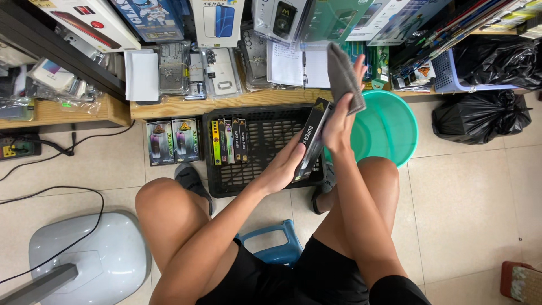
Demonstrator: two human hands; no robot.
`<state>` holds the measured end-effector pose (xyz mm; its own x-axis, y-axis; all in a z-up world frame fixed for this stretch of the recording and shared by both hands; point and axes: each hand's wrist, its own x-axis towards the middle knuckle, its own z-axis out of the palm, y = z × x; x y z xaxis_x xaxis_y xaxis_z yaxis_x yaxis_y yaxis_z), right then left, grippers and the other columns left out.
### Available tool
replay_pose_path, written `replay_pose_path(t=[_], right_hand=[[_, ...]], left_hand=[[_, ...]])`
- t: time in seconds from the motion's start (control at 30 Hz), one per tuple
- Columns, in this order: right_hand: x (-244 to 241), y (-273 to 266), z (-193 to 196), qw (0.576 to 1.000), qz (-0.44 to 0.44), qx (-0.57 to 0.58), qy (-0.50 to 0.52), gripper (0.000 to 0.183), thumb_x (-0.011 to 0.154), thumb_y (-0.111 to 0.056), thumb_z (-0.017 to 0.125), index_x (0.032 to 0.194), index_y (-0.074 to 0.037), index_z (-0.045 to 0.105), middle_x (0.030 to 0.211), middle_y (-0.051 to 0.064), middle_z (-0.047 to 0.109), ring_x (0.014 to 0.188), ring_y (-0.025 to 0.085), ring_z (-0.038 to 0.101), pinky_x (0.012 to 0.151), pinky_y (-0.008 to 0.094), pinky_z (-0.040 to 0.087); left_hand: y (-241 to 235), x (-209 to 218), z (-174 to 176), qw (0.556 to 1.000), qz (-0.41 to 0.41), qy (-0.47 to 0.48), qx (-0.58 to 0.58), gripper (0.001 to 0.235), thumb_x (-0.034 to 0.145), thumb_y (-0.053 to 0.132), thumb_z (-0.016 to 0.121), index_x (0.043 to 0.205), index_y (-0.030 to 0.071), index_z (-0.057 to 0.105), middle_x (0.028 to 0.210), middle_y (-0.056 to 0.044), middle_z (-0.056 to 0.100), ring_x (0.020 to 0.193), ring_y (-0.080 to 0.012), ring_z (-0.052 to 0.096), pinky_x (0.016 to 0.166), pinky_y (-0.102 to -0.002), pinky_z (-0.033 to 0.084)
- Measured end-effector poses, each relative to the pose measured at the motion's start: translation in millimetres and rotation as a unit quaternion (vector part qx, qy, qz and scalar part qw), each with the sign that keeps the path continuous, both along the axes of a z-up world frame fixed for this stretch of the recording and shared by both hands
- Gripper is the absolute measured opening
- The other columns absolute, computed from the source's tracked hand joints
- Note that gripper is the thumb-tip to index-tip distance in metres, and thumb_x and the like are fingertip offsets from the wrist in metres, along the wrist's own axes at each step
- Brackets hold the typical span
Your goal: The person sits on a low stool and wipes the packaging of several phone screen protector boxes with a cloth. They then open a box, remove the contents, and wipe the individual screen protector cards with a white wipe before placing them into a black crate.
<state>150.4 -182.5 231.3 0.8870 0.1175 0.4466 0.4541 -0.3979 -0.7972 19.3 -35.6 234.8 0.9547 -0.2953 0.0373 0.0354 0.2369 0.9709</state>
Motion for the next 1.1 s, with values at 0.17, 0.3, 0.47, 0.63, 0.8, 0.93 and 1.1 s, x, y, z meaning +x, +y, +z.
replay_pose_path(t=[0.17, 0.3, 0.47, 0.63, 0.8, 0.93, 1.1], right_hand=[[9.7, -7.0, 22.7, 0.848, -0.156, 0.456, 0.222, 0.085, 0.094, -0.075, 0.056, 0.145, -0.007, 0.060, 0.150, 0.025, 0.056, 0.138, 0.035, 0.057, 0.122, 0.052, 0.041], [-11.5, -11.2, 26.4, 0.765, -0.041, 0.587, 0.262, 0.068, 0.091, -0.065, 0.062, 0.125, -0.007, 0.077, 0.128, 0.022, 0.074, 0.112, 0.034, 0.079, 0.099, 0.047, 0.068], [-75.4, 33.7, -1.6, 0.785, -0.050, 0.510, 0.349, 0.069, 0.094, -0.067, 0.060, 0.122, -0.005, 0.071, 0.124, 0.022, 0.071, 0.110, 0.031, 0.070, 0.098, 0.043, 0.059], [-88.4, 26.9, -30.2, 0.884, -0.036, 0.212, 0.414, 0.091, 0.107, -0.063, 0.047, 0.154, 0.015, 0.041, 0.157, 0.038, 0.041, 0.154, 0.041, 0.031, 0.133, 0.052, 0.024], [-85.6, 62.2, 86.5, 0.908, -0.045, 0.173, 0.379, 0.087, 0.105, -0.063, 0.045, 0.155, 0.008, 0.043, 0.161, 0.031, 0.039, 0.155, 0.037, 0.029, 0.131, 0.050, 0.024], [-65.2, 39.7, 53.9, 0.910, -0.131, 0.228, 0.321, 0.086, 0.105, -0.062, 0.049, 0.149, 0.012, 0.051, 0.155, 0.030, 0.048, 0.152, 0.032, 0.038, 0.129, 0.047, 0.026], [-19.0, 17.0, 37.5, 0.894, -0.152, 0.341, 0.246, 0.091, 0.102, -0.069, 0.055, 0.154, 0.005, 0.049, 0.155, 0.019, 0.052, 0.147, 0.024, 0.046, 0.129, 0.044, 0.030]], left_hand=[[8.2, 0.3, -1.2, 0.992, 0.022, 0.053, -0.115, 0.081, 0.095, 0.031, 0.080, 0.159, 0.018, 0.032, 0.140, -0.023, 0.057, 0.126, -0.0318, 0.057, 0.108, -0.053, 0.049], [28.3, 24.9, -6.0, 0.957, 0.150, 0.080, -0.236, 0.048, 0.103, 0.031, 0.072, 0.140, 0.018, 0.044, 0.114, -0.015, 0.067, 0.102, -0.0244, 0.066, 0.094, -0.044, 0.058], [46.7, 41.1, 7.6, 0.946, 0.317, -0.003, -0.060, 0.057, 0.113, 0.037, 0.060, 0.156, 0.018, 0.028, 0.107, -0.006, 0.056, 0.092, -0.0124, 0.049, 0.091, -0.033, 0.049], [38.5, 47.7, -1.7, 0.925, 0.365, -0.087, 0.055, 0.062, 0.119, 0.028, 0.053, 0.174, 0.023, 0.023, 0.176, -0.023, 0.024, 0.163, -0.0435, 0.016, 0.130, -0.064, 0.012], [27.6, 40.4, 8.7, 0.966, 0.257, -0.014, -0.034, 0.066, 0.113, 0.015, 0.057, 0.170, 0.024, 0.026, 0.142, -0.019, 0.062, 0.067, -0.0028, 0.050, 0.058, -0.017, 0.043], [4.0, 29.9, -43.7, 0.971, 0.234, -0.044, -0.016, 0.071, 0.111, 0.018, 0.061, 0.171, 0.015, 0.024, 0.077, -0.003, 0.067, 0.051, -0.0018, 0.046, 0.049, -0.017, 0.036], [-16.3, 19.2, -42.7, 0.981, 0.159, -0.052, -0.103, 0.074, 0.108, 0.015, 0.065, 0.171, 0.019, 0.027, 0.111, -0.019, 0.078, 0.072, -0.0006, 0.061, 0.061, -0.019, 0.047]])
